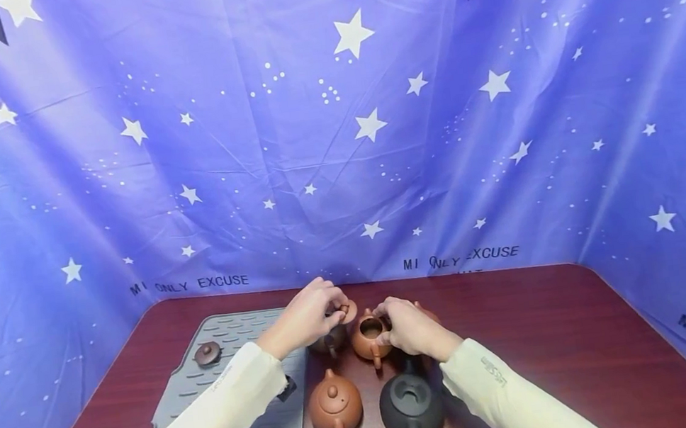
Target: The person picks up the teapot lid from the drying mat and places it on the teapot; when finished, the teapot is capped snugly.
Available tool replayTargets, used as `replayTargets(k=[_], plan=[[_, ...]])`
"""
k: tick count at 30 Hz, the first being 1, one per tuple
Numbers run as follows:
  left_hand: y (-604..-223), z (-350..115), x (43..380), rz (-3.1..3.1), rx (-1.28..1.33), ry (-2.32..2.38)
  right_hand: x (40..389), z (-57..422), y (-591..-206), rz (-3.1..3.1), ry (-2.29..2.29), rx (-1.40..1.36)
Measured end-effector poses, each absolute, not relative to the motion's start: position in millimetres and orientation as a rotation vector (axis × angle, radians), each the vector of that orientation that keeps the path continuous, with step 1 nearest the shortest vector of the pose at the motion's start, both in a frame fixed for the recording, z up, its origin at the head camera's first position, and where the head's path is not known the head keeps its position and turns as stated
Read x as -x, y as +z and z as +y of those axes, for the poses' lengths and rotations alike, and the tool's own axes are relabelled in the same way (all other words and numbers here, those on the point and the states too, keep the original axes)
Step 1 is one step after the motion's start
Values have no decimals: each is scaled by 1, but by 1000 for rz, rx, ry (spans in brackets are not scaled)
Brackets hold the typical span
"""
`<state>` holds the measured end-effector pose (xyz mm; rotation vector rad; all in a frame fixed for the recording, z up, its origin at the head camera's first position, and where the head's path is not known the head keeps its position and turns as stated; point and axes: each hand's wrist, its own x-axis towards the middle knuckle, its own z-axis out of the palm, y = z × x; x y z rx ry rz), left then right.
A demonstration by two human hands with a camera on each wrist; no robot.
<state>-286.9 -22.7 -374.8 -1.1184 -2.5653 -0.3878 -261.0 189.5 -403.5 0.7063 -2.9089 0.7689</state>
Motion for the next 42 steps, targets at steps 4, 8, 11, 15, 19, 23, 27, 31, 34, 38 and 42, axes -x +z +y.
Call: replayTargets(k=[4, 8, 11, 15, 19, 23, 27, 31, 34, 38, 42], plan=[[-378, -13, 286, -2603, 1151, -343, 262, 188, -403, -2928, 741, -717], [-379, -3, 286, -2609, 1181, -303, 262, 191, -402, -2916, 756, -725], [-379, 5, 287, -2607, 1203, -263, 262, 195, -401, -2899, 784, -727], [-379, 15, 288, -2633, 1212, -213, 262, 198, -401, -2884, 740, -757], [-378, 22, 288, -2633, 1208, -155, 263, 198, -402, -2867, 722, -740], [-379, 25, 288, -2639, 1216, -128, 261, 197, -402, -2873, 784, -714], [-383, 26, 288, -2671, 1216, -121, 260, 197, -404, -2867, 819, -763], [-386, 25, 286, -2706, 1199, -132, 259, 196, -406, -2849, 819, -807], [-387, 26, 285, -2706, 1208, -132, 258, 196, -406, -2859, 796, -784], [-384, 28, 283, -2712, 1217, -140, 257, 196, -405, -2872, 768, -754], [-380, 24, 285, -2767, 1160, -199, 258, 196, -402, -2880, 765, -742]])
